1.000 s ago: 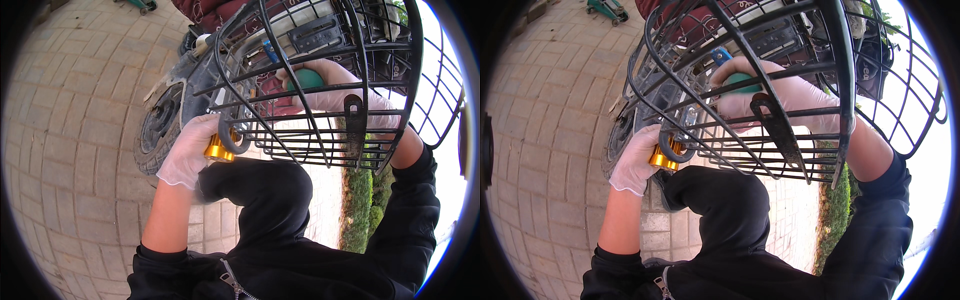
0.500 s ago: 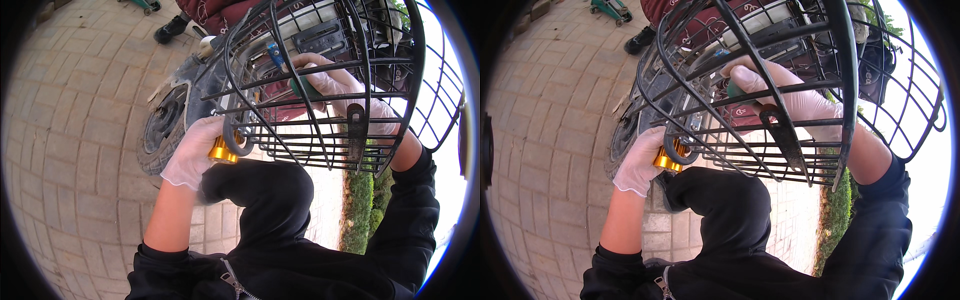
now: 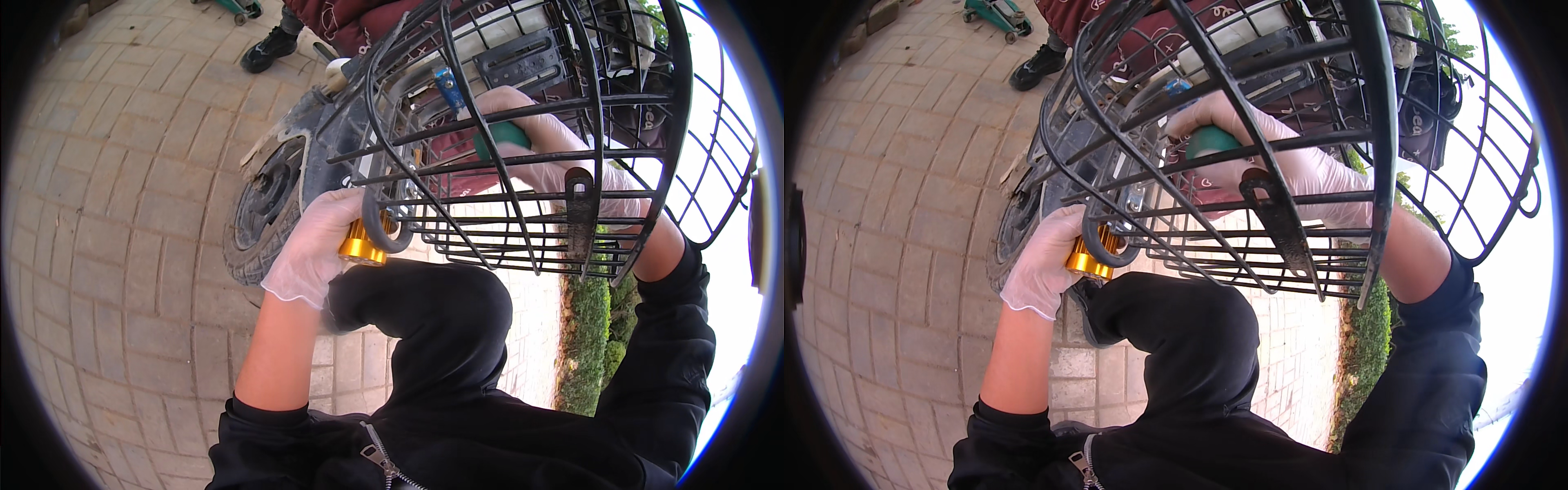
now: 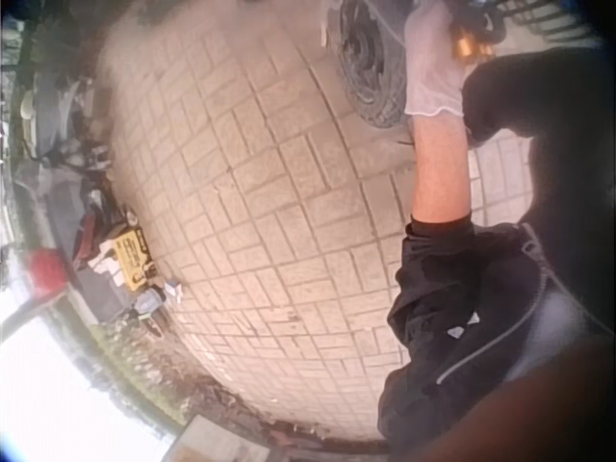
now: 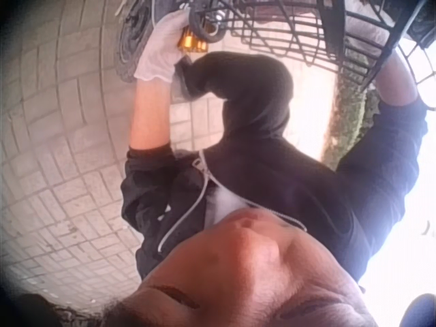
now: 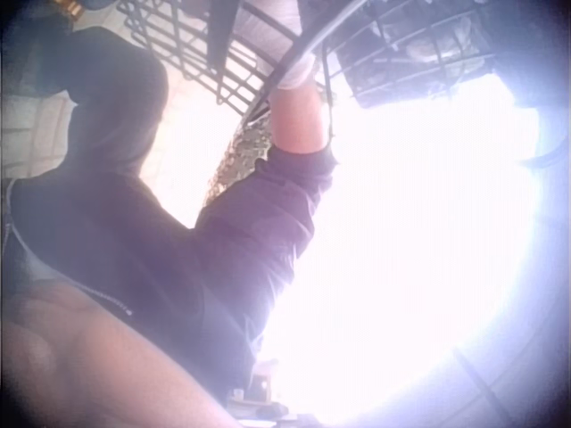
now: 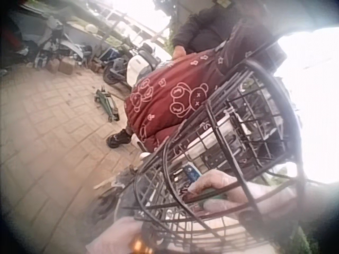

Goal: The person squats beside a scooter and uses a screwdriver to tighten or adjust a bolt on the front wheel assembly. They hold a gold-colored cylindrical object in the other hand while working on the wheel area.

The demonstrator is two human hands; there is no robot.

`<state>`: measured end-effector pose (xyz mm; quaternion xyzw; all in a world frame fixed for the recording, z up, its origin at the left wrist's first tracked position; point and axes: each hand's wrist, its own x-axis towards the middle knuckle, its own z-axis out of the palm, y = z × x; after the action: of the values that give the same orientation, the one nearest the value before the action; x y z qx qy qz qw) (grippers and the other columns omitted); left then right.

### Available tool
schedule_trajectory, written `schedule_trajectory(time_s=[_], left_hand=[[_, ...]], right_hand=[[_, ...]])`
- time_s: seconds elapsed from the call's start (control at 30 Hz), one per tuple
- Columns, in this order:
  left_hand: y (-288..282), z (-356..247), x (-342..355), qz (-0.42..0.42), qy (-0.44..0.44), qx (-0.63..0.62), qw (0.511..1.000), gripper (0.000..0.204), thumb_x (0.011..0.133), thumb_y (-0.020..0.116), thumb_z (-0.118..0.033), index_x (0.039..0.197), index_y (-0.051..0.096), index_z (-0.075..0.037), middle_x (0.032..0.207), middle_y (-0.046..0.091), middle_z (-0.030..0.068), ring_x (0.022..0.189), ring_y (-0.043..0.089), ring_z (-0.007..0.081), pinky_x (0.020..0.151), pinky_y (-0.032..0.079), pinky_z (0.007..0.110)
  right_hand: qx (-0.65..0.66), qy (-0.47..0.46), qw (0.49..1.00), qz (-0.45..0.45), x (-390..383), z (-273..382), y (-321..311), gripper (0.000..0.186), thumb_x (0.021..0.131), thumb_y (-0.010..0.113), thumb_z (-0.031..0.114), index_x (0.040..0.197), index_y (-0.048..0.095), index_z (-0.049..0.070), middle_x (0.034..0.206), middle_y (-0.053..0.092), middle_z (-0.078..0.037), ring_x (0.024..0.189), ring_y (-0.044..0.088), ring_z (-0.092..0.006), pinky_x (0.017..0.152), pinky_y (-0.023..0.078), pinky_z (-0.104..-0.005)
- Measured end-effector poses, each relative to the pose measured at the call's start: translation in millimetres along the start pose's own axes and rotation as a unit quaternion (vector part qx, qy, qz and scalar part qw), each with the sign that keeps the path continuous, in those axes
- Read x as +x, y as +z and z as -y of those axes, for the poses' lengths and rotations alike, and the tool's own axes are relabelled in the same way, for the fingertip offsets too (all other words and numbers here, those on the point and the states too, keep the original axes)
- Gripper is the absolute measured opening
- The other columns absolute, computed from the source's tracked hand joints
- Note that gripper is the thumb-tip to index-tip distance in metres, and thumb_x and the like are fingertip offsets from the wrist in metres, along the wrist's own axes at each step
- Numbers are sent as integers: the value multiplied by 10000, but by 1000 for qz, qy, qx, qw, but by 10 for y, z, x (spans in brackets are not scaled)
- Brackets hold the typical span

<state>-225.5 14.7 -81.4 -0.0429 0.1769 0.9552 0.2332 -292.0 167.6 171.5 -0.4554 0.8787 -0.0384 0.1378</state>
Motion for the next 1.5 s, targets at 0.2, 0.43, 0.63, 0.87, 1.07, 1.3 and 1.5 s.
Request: schedule_trajectory(time_s=[0.2, 0.43, 0.63, 0.87, 1.07, 1.3, 1.5], left_hand=[[38, -4, -23, 6, -1, -10, 1000, 195, 974, 626, -139, 978, 665, 53, 852, 698, 120, 701, 703, 177, 610, 613, 311], [4, -3, 7, 10, 8, -7, 1000, 188, 971, 613, -116, 972, 670, 63, 847, 700, 129, 702, 704, 183, 622, 612, 313], [35, 1, -5, 6, 8, -10, 1000, 188, 967, 620, -116, 964, 671, 65, 846, 695, 130, 711, 704, 193, 632, 606, 320], [48, -29, -33, 8, 1, -10, 1000, 177, 962, 627, -110, 975, 663, 62, 853, 696, 134, 704, 701, 199, 629, 600, 320], [27, -16, -9, 2, -5, 5, 1000, 178, 963, 626, -108, 974, 659, 67, 853, 693, 135, 713, 705, 211, 637, 610, 340], [48, -14, -17, -1, -2, -25, 1000, 173, 965, 616, -95, 975, 659, 72, 857, 694, 139, 721, 711, 219, 635, 617, 351], [40, -31, -16, 27, -2, -14, 1000, 207, 955, 633, -121, 975, 674, 81, 881, 707, 155, 744, 722, 215, 684, 623, 336]], right_hand=[[-3, -12, 1000, 10, -46, -25, -28, 524, 1024, 543, 473, 1314, 554, 37, 1178, 604, -79, 1122, 570, -187, 1005, 442, -364], [73, 103, 992, 8, -80, 13, -15, 361, 1005, 612, 255, 1295, 575, 44, 1194, 571, -70, 1153, 541, -148, 1023, 418, -330], [166, 160, 973, -20, -99, -5, 29, 393, 972, 662, 224, 1295, 548, 31, 1166, 611, -66, 1099, 589, -170, 1001, 456, -332], [244, 164, 953, -72, -240, 119, 101, 575, 944, 689, 461, 1275, 535, 17, 1151, 636, -75, 1085, 621, -151, 979, 497, -327], [280, 205, 933, -93, -208, 143, 179, 437, 880, 754, 146, 1246, 561, 5, 1143, 659, -113, 1055, 665, -178, 932, 558, -331], [242, 201, 943, -108, -202, 182, 205, 403, 839, 784, 63, 1208, 621, 45, 1059, 690, -77, 966, 692, -155, 852, 592, -310], [267, 207, 941, -41, -226, 161, 134, 477, 964, 676, 261, 1290, 462, -12, 1191, 655, -196, 1176, 647, -275, 1034, 502, -412]])
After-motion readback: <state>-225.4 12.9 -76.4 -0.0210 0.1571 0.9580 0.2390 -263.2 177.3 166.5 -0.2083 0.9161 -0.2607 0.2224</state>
